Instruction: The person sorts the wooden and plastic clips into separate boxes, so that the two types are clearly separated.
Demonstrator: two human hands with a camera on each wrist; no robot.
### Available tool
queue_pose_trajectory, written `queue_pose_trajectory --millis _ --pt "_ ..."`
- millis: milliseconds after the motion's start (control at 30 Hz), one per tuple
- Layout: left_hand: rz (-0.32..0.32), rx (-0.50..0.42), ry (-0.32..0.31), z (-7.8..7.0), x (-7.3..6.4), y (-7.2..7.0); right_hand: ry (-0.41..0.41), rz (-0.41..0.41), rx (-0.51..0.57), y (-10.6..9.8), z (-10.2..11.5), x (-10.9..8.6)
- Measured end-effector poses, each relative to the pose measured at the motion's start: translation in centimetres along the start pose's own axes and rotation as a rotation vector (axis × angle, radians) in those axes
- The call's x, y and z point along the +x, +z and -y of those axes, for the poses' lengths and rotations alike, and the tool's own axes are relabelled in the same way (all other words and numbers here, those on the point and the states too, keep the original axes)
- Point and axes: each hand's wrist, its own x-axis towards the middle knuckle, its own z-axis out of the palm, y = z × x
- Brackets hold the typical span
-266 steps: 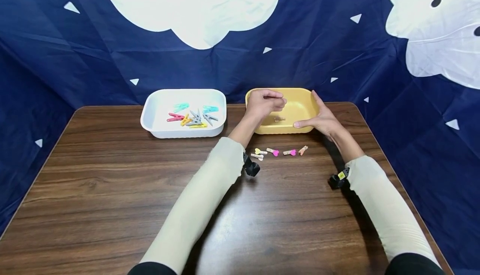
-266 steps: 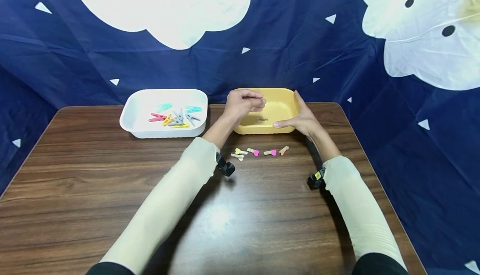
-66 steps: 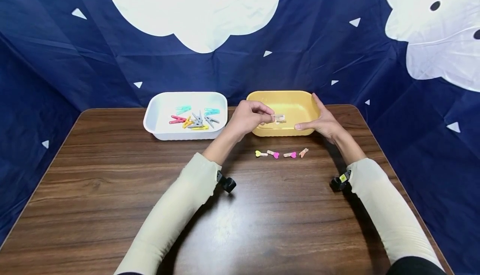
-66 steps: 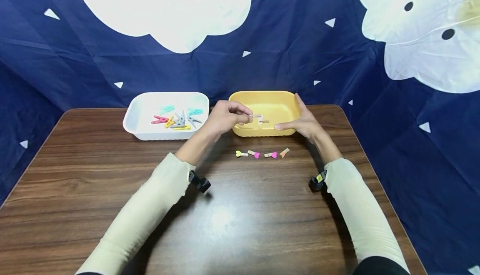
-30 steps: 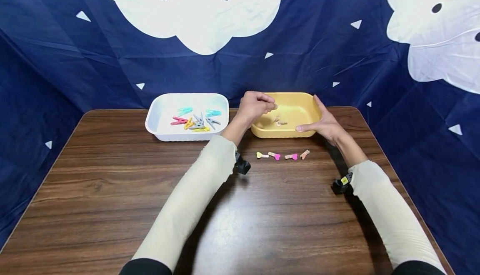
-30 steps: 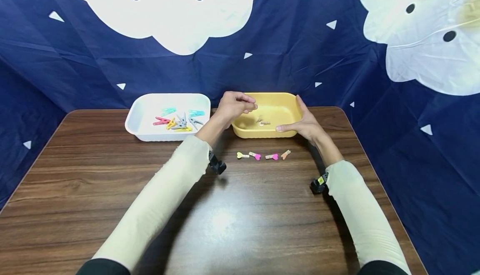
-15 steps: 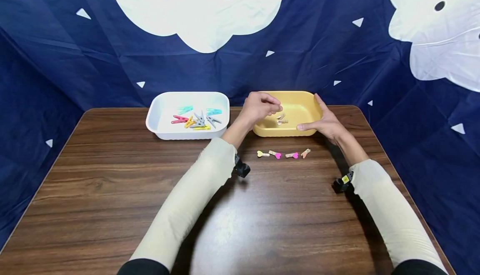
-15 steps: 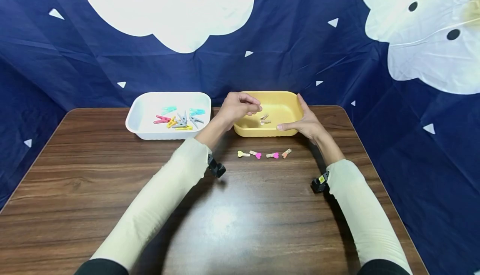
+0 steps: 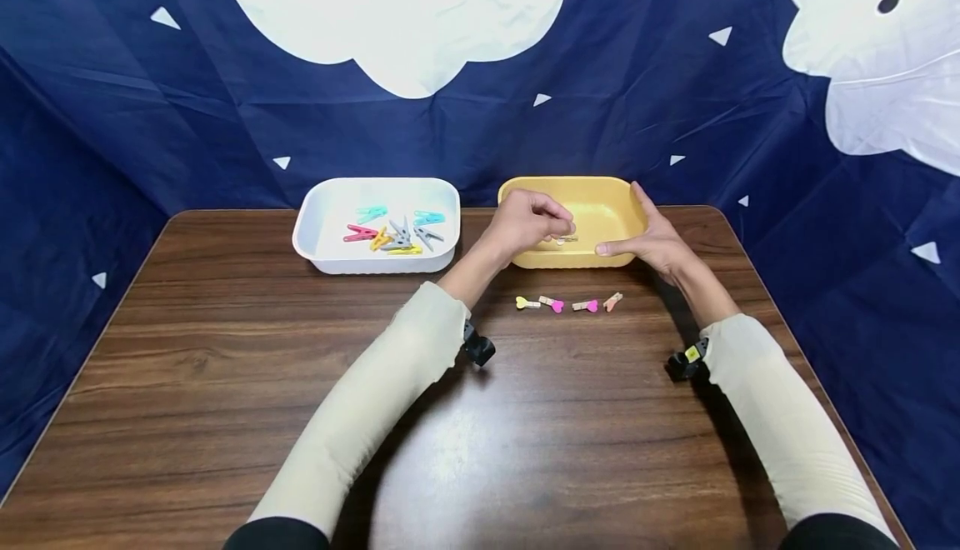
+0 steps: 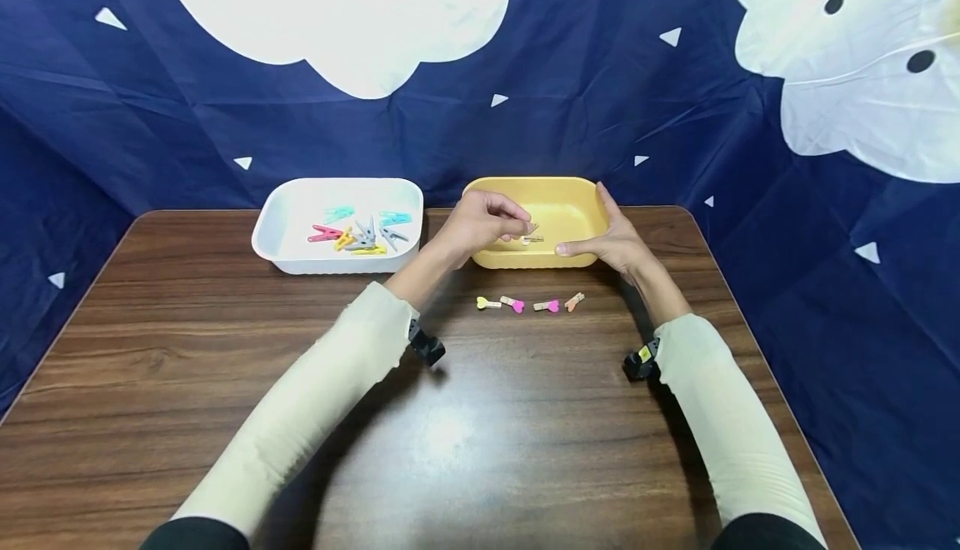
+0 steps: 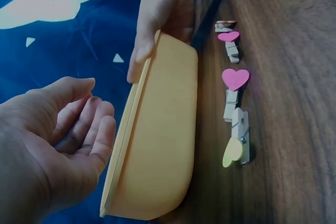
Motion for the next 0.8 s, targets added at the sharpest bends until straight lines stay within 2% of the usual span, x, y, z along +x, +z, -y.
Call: queue_pose_trajectory --millis 333,800 --pt "0.087 -0.019 -0.005 0.0 -1.3 0.3 0.014 -0.004 0.001 0.1 0.1 0.3" --pt "0.126 0.019 0.002 0.3 -3.4 0.2 0.009 -0.009 0.036 0.2 0.1 0.1"
